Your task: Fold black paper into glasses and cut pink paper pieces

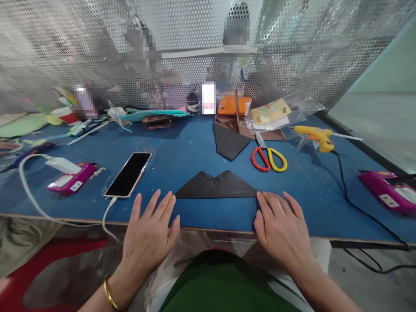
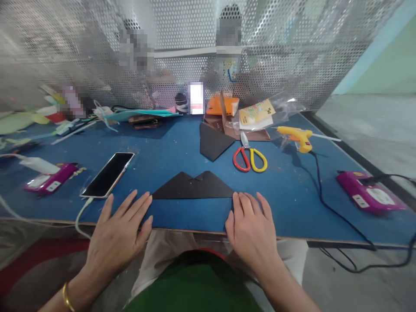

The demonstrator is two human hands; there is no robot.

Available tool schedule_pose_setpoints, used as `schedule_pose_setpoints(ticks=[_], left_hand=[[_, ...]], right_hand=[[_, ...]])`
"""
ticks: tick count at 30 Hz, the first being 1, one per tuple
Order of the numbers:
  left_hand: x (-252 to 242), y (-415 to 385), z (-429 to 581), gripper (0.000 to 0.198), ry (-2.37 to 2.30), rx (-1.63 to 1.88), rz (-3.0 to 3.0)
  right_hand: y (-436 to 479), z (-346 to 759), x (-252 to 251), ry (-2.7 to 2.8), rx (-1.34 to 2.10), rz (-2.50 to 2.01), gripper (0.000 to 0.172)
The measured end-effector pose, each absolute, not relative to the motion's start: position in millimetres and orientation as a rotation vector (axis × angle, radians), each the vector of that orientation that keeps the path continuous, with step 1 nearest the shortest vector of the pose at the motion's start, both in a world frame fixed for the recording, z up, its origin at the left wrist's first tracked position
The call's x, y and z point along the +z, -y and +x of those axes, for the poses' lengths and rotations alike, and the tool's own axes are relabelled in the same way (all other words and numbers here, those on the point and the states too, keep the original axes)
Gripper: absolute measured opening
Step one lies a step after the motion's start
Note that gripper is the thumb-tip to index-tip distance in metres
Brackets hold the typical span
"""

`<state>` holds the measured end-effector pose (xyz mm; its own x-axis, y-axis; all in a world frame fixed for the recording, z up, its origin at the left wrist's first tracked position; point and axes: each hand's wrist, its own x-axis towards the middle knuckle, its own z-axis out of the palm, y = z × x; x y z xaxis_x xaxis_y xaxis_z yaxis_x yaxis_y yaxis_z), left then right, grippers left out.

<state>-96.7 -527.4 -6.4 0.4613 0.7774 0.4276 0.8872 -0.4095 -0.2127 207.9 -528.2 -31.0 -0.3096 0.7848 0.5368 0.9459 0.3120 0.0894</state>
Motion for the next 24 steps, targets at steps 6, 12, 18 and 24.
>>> schedule_pose_setpoints(ticks=[6, 12, 18, 24], left_hand=[[-10.4, 526.8, -69.0, 0.051, 1.33, -0.565, -2.365], [-21.0, 512.1, -39.8, 0.059, 1.226, -0.476, -2.632], [-30.9, 510.6, -45.1, 0.057, 1.206, -0.525, -2.623], [-29.4, 511.1, -46.0, 0.058, 1.196, -0.527, -2.618]], right_hand=[[531.2, 207.7, -36.8, 2.1, -0.513, -1.563, 0.04], [534.1, 194.1, -27.2, 2.115, -0.449, -1.515, 0.044], [526.4, 151.4, -24.8, 2.374, -0.234, -1.211, 0.049], [525.2, 152.0, -30.9, 2.3, -0.242, -1.369, 0.047]])
